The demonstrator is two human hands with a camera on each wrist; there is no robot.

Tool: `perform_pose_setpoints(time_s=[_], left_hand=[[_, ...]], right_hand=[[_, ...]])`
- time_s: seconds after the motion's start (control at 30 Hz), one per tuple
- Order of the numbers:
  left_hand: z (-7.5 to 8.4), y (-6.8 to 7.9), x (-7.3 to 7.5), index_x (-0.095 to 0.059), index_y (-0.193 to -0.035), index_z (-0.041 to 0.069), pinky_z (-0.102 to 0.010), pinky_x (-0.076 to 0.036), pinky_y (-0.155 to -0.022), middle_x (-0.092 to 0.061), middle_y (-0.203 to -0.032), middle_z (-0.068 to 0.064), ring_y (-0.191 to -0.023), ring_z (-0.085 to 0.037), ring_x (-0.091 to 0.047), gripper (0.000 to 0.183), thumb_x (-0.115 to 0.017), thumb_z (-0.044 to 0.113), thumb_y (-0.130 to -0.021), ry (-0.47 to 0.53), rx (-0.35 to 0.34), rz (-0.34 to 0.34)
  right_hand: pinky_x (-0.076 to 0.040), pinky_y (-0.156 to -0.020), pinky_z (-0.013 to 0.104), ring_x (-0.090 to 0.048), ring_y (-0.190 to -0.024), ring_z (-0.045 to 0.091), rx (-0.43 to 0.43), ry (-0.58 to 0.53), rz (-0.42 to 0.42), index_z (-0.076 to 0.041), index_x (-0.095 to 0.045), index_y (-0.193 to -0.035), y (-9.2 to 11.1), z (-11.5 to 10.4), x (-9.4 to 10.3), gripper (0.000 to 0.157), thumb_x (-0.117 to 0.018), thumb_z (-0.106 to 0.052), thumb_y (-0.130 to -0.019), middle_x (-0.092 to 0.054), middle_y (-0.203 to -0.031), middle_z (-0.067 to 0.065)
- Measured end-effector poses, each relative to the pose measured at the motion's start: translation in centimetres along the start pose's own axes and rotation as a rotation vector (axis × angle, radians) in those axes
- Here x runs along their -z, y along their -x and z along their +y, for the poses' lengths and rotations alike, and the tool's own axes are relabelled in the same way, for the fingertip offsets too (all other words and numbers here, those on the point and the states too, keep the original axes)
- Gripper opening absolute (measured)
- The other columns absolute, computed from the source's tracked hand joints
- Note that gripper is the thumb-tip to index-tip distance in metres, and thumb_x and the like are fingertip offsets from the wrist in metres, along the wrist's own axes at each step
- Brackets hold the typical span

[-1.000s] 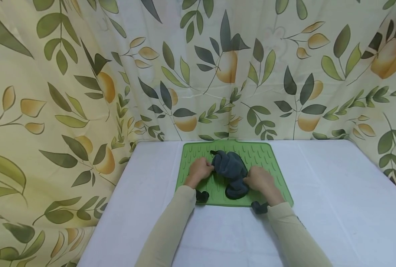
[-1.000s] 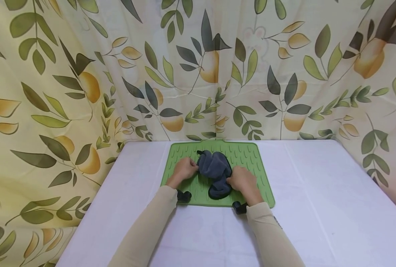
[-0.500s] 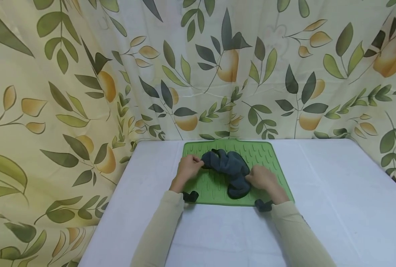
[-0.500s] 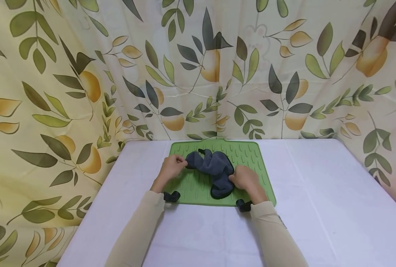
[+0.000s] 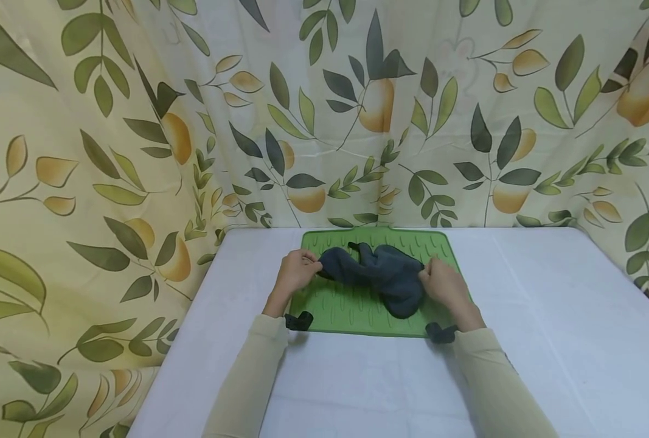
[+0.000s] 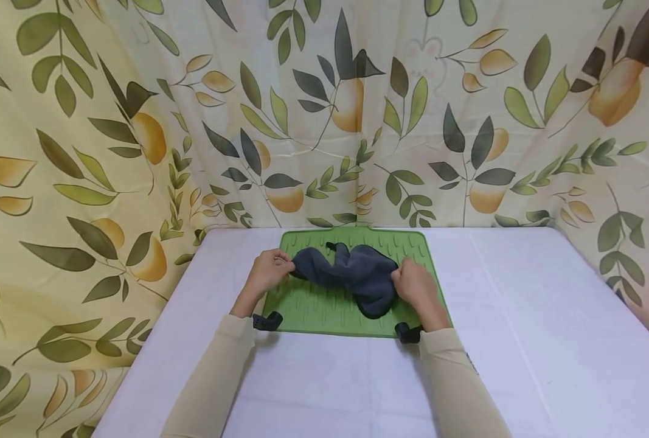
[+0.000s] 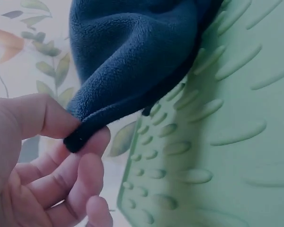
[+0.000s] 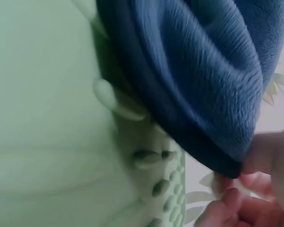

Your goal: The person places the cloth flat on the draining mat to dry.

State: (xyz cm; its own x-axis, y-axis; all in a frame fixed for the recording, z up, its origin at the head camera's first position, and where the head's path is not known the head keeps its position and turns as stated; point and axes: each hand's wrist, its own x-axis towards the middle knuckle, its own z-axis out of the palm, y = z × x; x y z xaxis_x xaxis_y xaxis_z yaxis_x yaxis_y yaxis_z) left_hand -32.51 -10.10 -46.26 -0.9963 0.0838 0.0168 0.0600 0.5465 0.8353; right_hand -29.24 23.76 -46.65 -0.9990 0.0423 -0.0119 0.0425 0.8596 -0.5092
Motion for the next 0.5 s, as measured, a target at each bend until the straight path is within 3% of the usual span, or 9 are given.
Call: perform_pose_setpoints(time_s=[0.17, 0.23, 0.3, 0.4, 0.5], left_hand=[[0.0, 0.1, 0.8, -0.068, -0.117, 0.007, -0.029, -0.043, -0.056, -0.075, -0.085, -0.017, -0.074, -0.035, -0.069, 0.027, -0.065, 0.018, -0.093, -0.013, 0.02, -0.06], [-0.1, 0.2, 1.2, -0.068, -0.123, 0.007, -0.029, -0.044, -0.058, -0.074, -0.084, -0.013, -0.076, -0.033, -0.068, 0.032, -0.064, 0.018, -0.093, -0.03, 0.041, -0.109], [-0.2, 0.2, 1.5, -0.068, -0.127, 0.007, -0.03, -0.046, -0.062, -0.073, -0.086, -0.008, -0.078, -0.03, -0.069, 0.037, -0.064, 0.017, -0.092, -0.054, 0.061, -0.169], [-0.6, 0.2, 1.7, -0.07, -0.128, 0.006, -0.032, -0.051, -0.066, -0.072, -0.088, -0.007, -0.076, -0.026, -0.068, 0.037, -0.065, 0.019, -0.094, -0.091, 0.07, -0.263], [-1.0, 0.2, 1.6, -0.075, -0.116, 0.006, -0.031, -0.051, -0.066, -0.07, -0.084, -0.006, -0.073, -0.023, -0.066, 0.029, -0.067, 0.027, -0.097, -0.137, 0.057, -0.311]], right_hand=[[-0.043, -0.059, 0.032, -0.064, -0.076, 0.031, -0.061, -0.124, 0.176, 0.0, -0.054, -0.118, -0.1, 0.2, 0.7, 0.023, -0.046, -0.017, -0.104, -0.068, -0.102, 0.023], [-0.043, -0.06, 0.033, -0.066, -0.078, 0.032, -0.094, -0.149, 0.207, 0.001, -0.052, -0.125, -0.2, 0.4, 1.0, 0.028, -0.047, -0.019, -0.106, -0.069, -0.11, 0.025], [-0.044, -0.061, 0.033, -0.067, -0.081, 0.033, -0.119, -0.16, 0.192, 0.001, -0.05, -0.13, -0.3, 0.7, 1.2, 0.033, -0.049, -0.021, -0.106, -0.069, -0.113, 0.026], [-0.044, -0.063, 0.033, -0.065, -0.086, 0.034, -0.1, -0.156, 0.086, 0.005, -0.05, -0.133, -0.2, 1.4, 1.5, 0.043, -0.047, -0.029, -0.107, -0.065, -0.117, 0.029], [-0.043, -0.065, 0.032, -0.061, -0.085, 0.031, -0.048, -0.155, -0.039, 0.01, -0.057, -0.126, -0.2, 2.3, 1.9, 0.054, -0.043, -0.04, -0.108, -0.066, -0.111, 0.028]])
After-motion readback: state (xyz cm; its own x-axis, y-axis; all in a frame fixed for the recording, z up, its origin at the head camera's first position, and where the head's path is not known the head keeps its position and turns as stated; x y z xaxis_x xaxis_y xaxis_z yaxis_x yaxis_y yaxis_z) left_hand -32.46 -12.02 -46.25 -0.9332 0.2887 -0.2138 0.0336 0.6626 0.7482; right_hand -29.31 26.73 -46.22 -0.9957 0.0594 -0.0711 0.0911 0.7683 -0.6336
